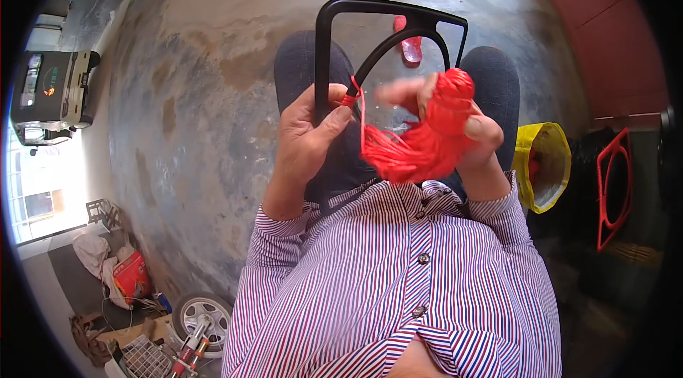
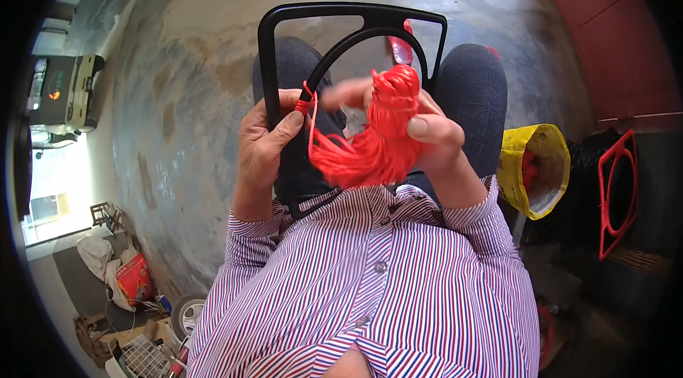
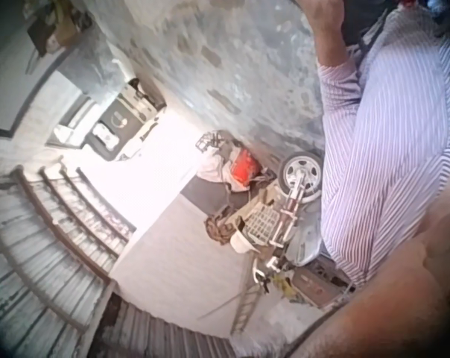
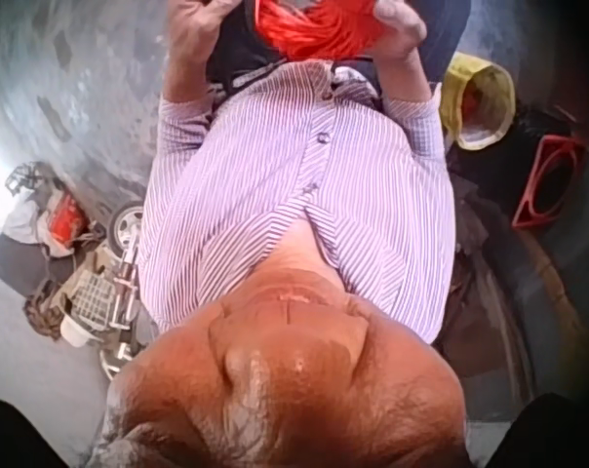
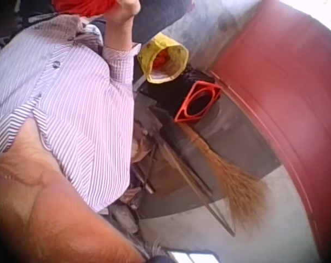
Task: The recorder is wrapping a thick bundle of red yarn around a black plastic frame, likely to decorate it or create a tassel/edge.
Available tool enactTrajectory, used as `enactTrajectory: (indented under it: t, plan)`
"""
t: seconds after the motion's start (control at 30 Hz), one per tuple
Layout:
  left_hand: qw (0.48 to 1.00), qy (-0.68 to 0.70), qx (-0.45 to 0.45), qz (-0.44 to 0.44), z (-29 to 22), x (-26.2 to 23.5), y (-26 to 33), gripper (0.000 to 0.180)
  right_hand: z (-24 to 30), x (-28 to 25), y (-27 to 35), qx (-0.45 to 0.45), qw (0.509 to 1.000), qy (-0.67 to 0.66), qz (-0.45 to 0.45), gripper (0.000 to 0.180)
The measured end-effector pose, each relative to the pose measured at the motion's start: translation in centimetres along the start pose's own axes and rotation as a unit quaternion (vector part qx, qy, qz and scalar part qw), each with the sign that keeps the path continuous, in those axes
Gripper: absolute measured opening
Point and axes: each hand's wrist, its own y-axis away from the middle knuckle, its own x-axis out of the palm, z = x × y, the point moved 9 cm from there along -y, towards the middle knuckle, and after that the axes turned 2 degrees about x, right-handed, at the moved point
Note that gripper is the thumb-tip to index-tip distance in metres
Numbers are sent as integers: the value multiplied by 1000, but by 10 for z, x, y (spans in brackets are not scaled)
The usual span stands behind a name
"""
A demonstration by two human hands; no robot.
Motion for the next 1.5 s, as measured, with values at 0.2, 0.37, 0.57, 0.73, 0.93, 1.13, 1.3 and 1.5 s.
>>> enactTrajectory:
  t: [0.2, 0.37, 0.57, 0.73, 0.93, 1.13, 1.3, 1.5]
  plan:
    - [1000, 22, -7, 13, 6, -7, -2, 20, 18, 32, 19, 7, 963, -217, 160, 53]
    - [1000, 20, 2, 5, 0, -13, 1, 21, 57, 19, 22, -36, 947, -261, 182, 45]
    - [999, 25, 21, 4, -3, -9, -3, 26, 57, -5, 22, -43, 971, -222, 77, 40]
    - [999, 28, 29, 13, 1, -12, -3, 21, 68, -19, 18, -72, 981, -176, 46, 49]
    - [999, 35, 22, 5, 3, -5, -3, 16, 86, -37, 11, -106, 988, -103, -35, 53]
    - [998, 61, 26, -24, 3, -13, 0, 18, 51, -60, 38, -13, 981, -26, -194, 43]
    - [998, 50, 7, -25, 10, -15, -3, 18, 19, -92, 47, 17, 960, -32, -277, 33]
    - [1000, -6, -18, 22, 1, -8, -3, 23, 26, -100, 31, 21, 952, -103, -288, 28]
